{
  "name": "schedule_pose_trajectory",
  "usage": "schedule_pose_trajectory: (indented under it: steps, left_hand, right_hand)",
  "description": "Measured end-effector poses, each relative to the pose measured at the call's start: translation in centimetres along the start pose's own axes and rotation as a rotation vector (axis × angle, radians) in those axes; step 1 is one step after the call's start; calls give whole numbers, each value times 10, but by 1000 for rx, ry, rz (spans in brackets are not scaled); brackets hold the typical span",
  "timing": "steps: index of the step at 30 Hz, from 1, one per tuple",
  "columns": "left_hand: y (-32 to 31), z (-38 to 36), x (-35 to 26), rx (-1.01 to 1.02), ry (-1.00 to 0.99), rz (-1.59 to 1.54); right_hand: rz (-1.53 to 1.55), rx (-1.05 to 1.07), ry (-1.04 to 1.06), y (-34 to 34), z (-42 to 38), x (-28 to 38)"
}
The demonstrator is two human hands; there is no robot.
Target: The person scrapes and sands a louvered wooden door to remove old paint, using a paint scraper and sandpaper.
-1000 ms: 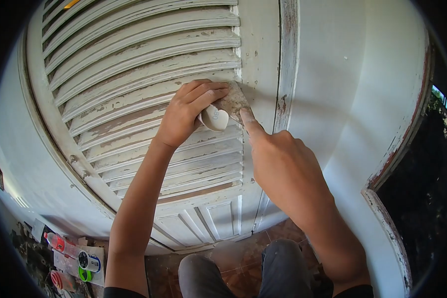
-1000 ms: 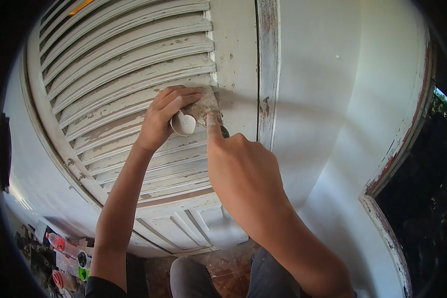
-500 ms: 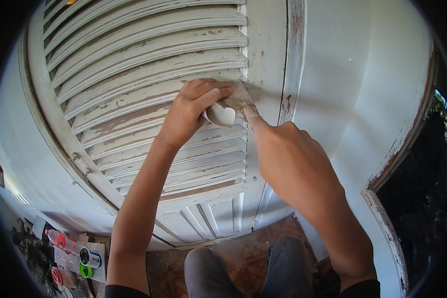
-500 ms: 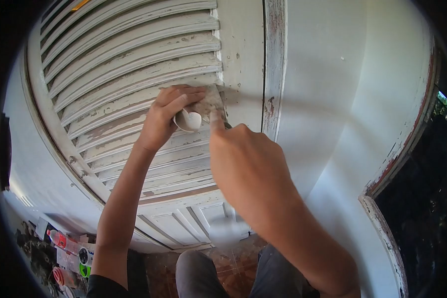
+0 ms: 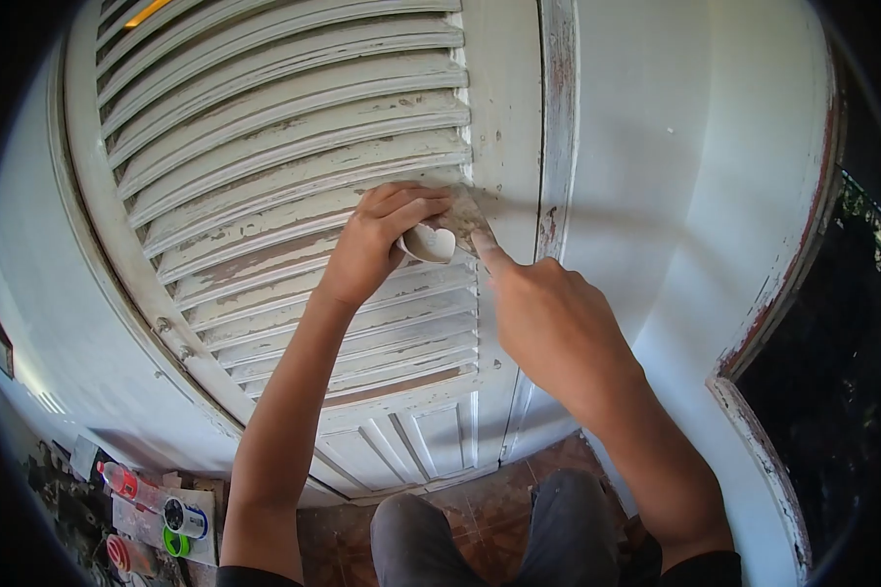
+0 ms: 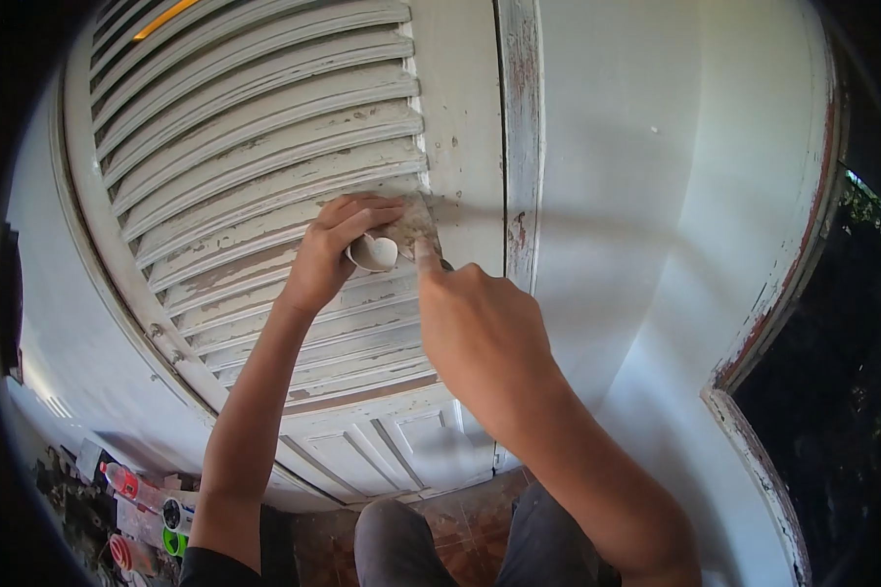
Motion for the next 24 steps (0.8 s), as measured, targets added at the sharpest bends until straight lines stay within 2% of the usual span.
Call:
schedule_pose_trajectory:
  steps: [6, 8, 12, 13, 16, 21, 24]
  left_hand:
    - [-2, 3, 1, 40, 16, -38]
    - [-1, 6, 2, 29, 27, -15]
    - [-3, 5, 0, 79, 58, -11]
    - [-3, 6, -3, 69, 8, 15]
    - [0, 10, 7, 20, 15, -92]
    - [1, 5, 0, 69, 2, 1]
    - [2, 7, 5, 38, 16, -73]
  right_hand:
    - [48, 6, 0, -1, 1, -7]
    - [29, -53, 35, 0, 4, -8]
    - [44, -1, 15, 4, 5, -10]
    - [32, -2, 26, 4, 6, -11]
    - [30, 5, 44, 2, 10, -4]
    - [48, -4, 65, 1, 6, -6]
    - [103, -38, 79, 4, 6, -9]
Point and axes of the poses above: each hand's wrist, its own z-axis towards the middle knuckle, its own y-axis out of the back of the hand, x = y × z, the point moved 8 cm from there along z, towards the middle knuckle, and after that the axes turned 14 degrees about -y, right-handed, at the moved point
